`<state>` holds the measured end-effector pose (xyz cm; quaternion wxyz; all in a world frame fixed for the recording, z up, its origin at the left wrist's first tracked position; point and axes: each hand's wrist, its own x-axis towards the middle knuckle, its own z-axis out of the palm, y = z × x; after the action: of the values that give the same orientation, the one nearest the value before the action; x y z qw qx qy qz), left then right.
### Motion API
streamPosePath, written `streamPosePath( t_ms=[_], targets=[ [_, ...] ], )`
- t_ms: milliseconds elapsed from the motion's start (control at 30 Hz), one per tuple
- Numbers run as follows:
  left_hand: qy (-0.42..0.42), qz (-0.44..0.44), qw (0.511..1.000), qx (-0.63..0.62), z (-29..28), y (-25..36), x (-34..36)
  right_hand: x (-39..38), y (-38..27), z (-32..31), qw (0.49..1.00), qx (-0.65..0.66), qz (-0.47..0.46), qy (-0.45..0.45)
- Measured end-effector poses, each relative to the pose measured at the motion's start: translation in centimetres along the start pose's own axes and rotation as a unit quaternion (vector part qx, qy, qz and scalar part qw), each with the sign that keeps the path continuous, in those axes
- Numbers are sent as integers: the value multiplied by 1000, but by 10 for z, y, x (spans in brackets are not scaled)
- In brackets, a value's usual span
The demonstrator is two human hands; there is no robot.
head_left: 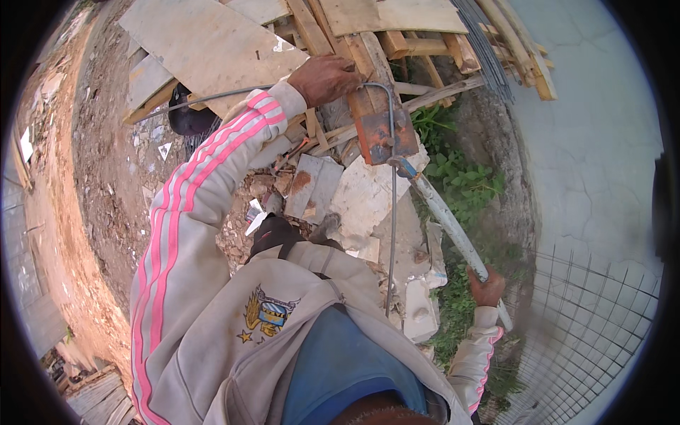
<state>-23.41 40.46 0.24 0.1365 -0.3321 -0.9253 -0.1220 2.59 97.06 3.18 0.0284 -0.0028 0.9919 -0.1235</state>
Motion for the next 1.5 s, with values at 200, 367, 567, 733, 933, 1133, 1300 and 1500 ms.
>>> streamPosePath(
  t_ms=[200,367,567,733,933,1133,1300,1500],
  targets=[
    [-7,-5,1000,0,2,-1,1,48,21,-4,996,-52,-70,-2],
    [10,-6,1000,-5,1,0,0,80,29,-5,992,-73,-99,40],
    [-5,-3,1000,-19,1,-2,1,104,45,0,987,-96,-119,40],
    [3,-9,1000,-17,2,-1,0,107,48,2,985,-104,-129,48],
    [11,-1,999,-43,1,-3,0,97,49,10,983,-110,-122,85],
    [33,24,998,-58,7,-9,0,85,42,28,984,-141,-19,103],
    [63,46,995,-65,15,-16,-2,60,11,22,982,-159,58,88],
    [58,27,996,-56,14,-15,-2,-49,-17,73,968,-158,137,141]
  ],
)
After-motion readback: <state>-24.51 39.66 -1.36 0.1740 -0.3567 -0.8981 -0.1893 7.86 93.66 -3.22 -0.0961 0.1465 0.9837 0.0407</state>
